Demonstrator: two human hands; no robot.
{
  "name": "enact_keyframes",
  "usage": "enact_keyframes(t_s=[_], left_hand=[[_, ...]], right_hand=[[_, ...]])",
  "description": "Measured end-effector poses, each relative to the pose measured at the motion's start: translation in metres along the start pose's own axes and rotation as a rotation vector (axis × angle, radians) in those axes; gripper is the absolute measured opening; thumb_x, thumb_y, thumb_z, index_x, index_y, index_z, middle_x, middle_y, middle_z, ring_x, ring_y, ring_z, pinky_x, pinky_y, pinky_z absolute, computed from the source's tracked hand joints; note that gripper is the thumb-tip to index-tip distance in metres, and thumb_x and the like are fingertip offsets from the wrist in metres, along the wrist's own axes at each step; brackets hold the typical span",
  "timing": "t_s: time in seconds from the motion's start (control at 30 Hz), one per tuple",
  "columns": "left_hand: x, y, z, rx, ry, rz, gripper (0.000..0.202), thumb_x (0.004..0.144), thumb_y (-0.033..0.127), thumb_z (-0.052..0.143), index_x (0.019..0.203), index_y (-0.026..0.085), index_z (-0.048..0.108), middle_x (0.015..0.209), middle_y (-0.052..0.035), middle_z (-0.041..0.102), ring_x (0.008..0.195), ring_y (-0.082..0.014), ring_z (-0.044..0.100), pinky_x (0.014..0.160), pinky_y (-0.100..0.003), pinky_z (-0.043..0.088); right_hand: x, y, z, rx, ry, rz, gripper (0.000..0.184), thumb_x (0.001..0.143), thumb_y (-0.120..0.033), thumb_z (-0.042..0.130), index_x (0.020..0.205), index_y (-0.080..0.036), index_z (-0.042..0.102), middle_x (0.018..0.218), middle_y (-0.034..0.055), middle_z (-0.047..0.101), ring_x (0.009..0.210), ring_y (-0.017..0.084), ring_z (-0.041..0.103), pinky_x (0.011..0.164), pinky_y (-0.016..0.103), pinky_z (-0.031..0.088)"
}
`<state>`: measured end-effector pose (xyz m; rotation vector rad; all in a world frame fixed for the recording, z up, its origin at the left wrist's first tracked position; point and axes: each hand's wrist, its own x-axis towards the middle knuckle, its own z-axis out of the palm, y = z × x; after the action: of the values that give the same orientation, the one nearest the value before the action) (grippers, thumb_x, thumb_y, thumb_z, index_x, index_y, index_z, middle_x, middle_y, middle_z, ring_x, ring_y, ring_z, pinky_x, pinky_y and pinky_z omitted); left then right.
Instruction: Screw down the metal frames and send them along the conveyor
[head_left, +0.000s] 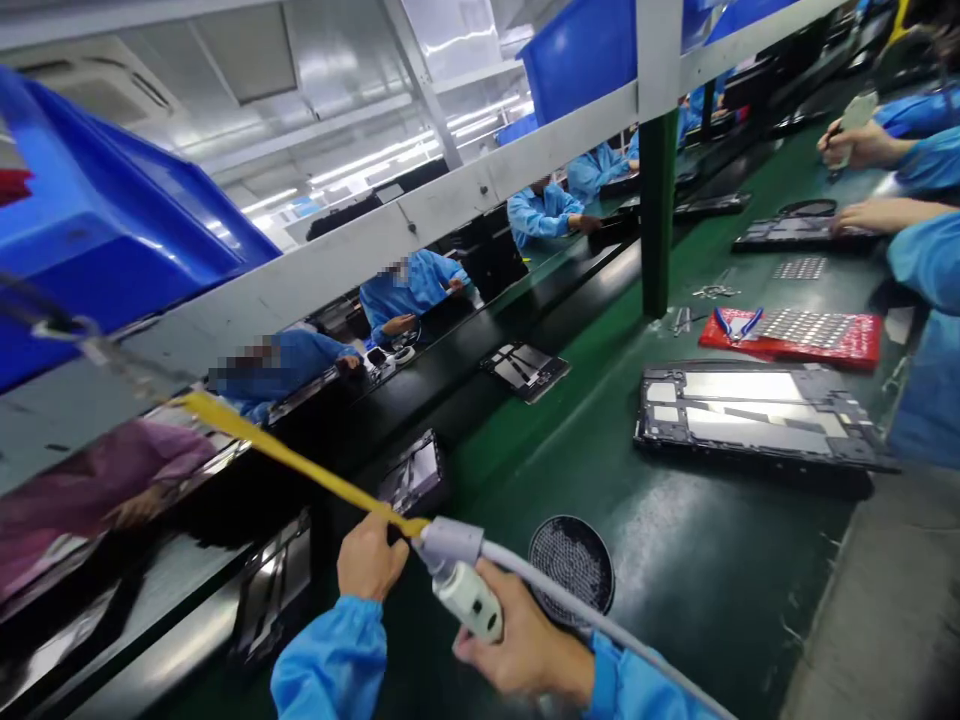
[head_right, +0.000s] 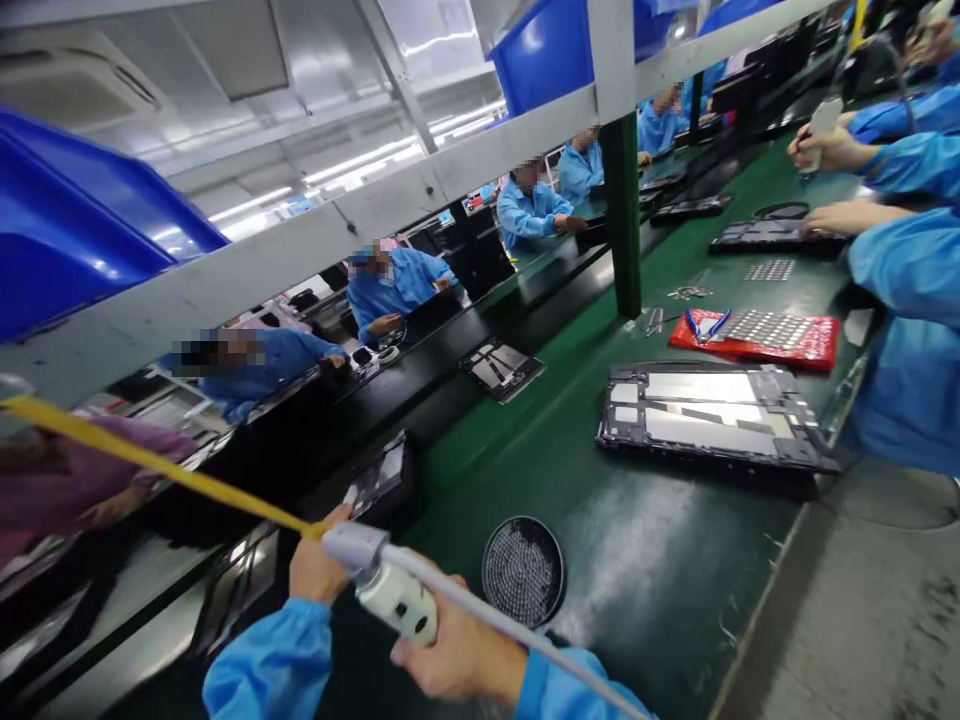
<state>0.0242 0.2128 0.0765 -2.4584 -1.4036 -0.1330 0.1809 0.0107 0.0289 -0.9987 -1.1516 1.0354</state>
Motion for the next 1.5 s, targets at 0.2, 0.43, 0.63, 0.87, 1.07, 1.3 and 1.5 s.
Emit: enact_keyframes(t_s=[0.2,0.43,0.63,0.87,1.07,1.3,1.5], left_hand=[[-0.110,0.027,0.014,-0.185,0.453,0.110,0.058,0.066,0.011,0.046,0.122,0.017,0.057,0.117,-0.0103,0.068,0.109,-0.0261,0.065,0.097,-0.039,0.052],[-0.229,0.067,-0.016,-0.288,0.465,0.188,0.066,0.074,0.002,0.042,0.139,0.015,0.045,0.128,-0.0122,0.062,0.125,-0.0252,0.054,0.106,-0.045,0.045],[-0.303,0.092,-0.009,-0.304,0.398,0.406,0.033,0.094,0.025,0.048,0.122,0.010,0.058,0.114,-0.0123,0.071,0.128,-0.0253,0.052,0.117,-0.045,0.030],[-0.281,0.137,-0.010,-0.335,0.455,0.413,0.055,0.088,0.057,0.051,0.117,0.011,0.062,0.116,-0.0144,0.070,0.131,-0.0321,0.048,0.118,-0.060,0.013],[-0.256,0.173,-0.021,-0.400,0.303,0.489,0.043,0.086,0.039,0.057,0.117,0.009,0.061,0.121,-0.0151,0.067,0.128,-0.0311,0.051,0.116,-0.059,0.024],[-0.256,0.173,-0.028,-0.611,0.402,0.452,0.026,0.091,0.027,0.055,0.113,0.015,0.062,0.099,-0.0090,0.075,0.108,-0.0265,0.067,0.110,-0.056,0.039],[-0.257,0.139,-0.039,-0.804,0.396,0.229,0.037,0.088,0.003,0.049,0.121,0.017,0.057,0.089,-0.0033,0.075,0.078,-0.0121,0.071,0.104,-0.037,0.049]], right_hand=[[0.000,-0.026,-0.025,-0.131,0.066,-0.081,0.038,0.063,-0.032,0.080,0.097,-0.022,0.068,0.070,-0.0023,0.064,0.064,0.017,0.060,0.057,0.026,0.049],[-0.003,-0.041,-0.076,-0.180,0.354,-0.079,0.030,0.067,-0.037,0.078,0.086,-0.019,0.064,0.053,-0.0031,0.060,0.045,0.015,0.055,0.048,0.028,0.046],[-0.002,-0.038,-0.087,-0.071,0.433,-0.105,0.026,0.068,-0.028,0.074,0.085,-0.019,0.056,0.043,-0.0069,0.055,0.037,0.013,0.051,0.047,0.028,0.046],[-0.004,-0.024,-0.086,-0.195,0.421,-0.131,0.019,0.069,-0.026,0.073,0.063,-0.021,0.056,0.045,-0.0037,0.057,0.048,0.016,0.058,0.067,0.035,0.053],[-0.009,-0.024,-0.089,-0.185,0.433,-0.113,0.016,0.072,-0.026,0.073,0.082,-0.020,0.062,0.046,-0.0061,0.055,0.044,0.015,0.054,0.064,0.034,0.053],[-0.009,-0.018,-0.088,-0.184,0.397,-0.082,0.032,0.071,-0.027,0.074,0.098,-0.017,0.061,0.046,-0.0068,0.055,0.043,0.015,0.052,0.063,0.037,0.052],[-0.008,-0.018,-0.084,-0.163,0.391,-0.069,0.036,0.070,-0.030,0.074,0.100,-0.017,0.059,0.045,-0.0068,0.055,0.042,0.015,0.052,0.056,0.034,0.050]])
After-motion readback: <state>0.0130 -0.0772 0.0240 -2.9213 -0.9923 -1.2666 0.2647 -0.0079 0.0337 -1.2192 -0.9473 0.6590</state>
